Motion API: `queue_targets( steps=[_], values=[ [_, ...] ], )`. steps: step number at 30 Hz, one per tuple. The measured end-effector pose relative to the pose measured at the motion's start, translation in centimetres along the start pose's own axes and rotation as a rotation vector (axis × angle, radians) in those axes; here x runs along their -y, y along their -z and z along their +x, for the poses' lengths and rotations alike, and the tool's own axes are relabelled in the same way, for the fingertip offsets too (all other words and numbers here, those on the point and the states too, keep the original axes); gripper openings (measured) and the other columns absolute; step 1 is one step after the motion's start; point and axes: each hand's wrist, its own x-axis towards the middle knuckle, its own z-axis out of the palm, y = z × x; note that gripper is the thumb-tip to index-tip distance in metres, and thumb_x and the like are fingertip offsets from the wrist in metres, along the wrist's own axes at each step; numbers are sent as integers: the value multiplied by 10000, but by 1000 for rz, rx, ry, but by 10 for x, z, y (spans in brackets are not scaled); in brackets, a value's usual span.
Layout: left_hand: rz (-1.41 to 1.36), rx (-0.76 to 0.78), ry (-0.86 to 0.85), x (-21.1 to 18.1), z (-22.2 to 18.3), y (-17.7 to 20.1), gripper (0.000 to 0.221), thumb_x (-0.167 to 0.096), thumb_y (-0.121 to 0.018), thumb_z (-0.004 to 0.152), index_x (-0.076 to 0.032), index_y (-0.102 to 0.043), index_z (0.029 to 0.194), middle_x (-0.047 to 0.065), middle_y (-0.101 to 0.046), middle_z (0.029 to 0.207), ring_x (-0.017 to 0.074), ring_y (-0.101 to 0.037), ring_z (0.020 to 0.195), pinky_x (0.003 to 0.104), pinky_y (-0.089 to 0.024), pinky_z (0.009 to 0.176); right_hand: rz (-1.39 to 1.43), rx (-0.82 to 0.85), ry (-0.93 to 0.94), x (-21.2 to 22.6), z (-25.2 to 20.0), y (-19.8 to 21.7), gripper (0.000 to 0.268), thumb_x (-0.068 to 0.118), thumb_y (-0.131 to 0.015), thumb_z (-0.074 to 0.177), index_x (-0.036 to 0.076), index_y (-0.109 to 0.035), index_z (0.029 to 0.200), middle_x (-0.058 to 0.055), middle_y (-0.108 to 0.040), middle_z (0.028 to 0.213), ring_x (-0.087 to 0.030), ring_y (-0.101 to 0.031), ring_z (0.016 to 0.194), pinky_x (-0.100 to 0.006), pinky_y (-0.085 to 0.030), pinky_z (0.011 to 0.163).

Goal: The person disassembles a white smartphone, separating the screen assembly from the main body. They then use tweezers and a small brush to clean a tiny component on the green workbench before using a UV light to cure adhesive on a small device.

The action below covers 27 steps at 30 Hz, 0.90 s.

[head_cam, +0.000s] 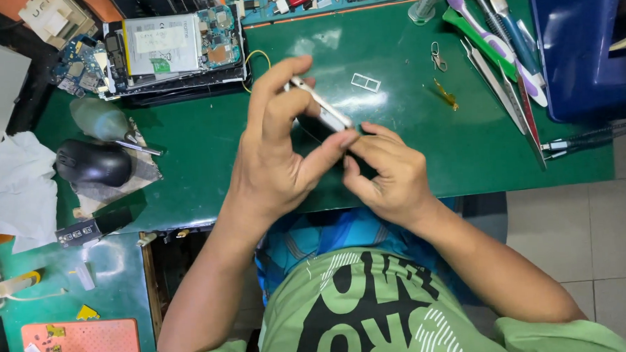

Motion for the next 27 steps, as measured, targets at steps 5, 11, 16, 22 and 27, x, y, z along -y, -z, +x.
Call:
queue_targets(
  steps=[5, 11, 16, 22, 27],
  values=[
    [127, -42, 203, -1, 30, 1, 237, -241, -505, 864, -56, -379, 942, 86, -425, 925, 233, -436, 967, 328, -397, 794, 77, 26, -265, 1, 13, 9, 150, 16, -552, 785, -7, -606, 924, -100, -631, 834, -149, -593, 706, -244, -458, 671],
    [108, -27, 329, 11, 42, 1, 215, -276, -443, 849, -81, -359, 884, 46, -387, 858, 186, -407, 761, 287, -349, 687, 239, -43, -456, -4, 13, 9, 177, -3, -551, 778, -40, -597, 944, -76, -599, 774, -69, -522, 665, -188, -494, 637],
    [16, -76, 344, 31, 24, 6, 204, -248, -414, 847, -74, -333, 915, 143, -438, 1084, 257, -442, 1056, 296, -371, 745, 273, -72, -594, -6, 17, 17, 188, -10, -544, 772, -39, -599, 950, -107, -617, 731, -111, -591, 583, -169, -486, 543],
    [-577, -151, 572, 48, -11, 25, 235, -258, -337, 794, -91, -297, 955, 164, -310, 1239, 268, -604, 844, 336, -556, 606, 302, -27, -778, -16, 10, 38, 263, -46, -532, 723, -50, -604, 976, -60, -582, 681, -99, -573, 555, -185, -536, 548],
    [-777, -373, 379, 58, -45, 23, 284, -302, -503, 808, -88, -357, 924, 155, -344, 1123, 291, -542, 950, 430, -532, 772, -122, 299, -519, -20, 10, 63, 240, 26, -494, 725, 45, -665, 893, -54, -658, 817, -88, -571, 648, -209, -423, 555]
  ],
)
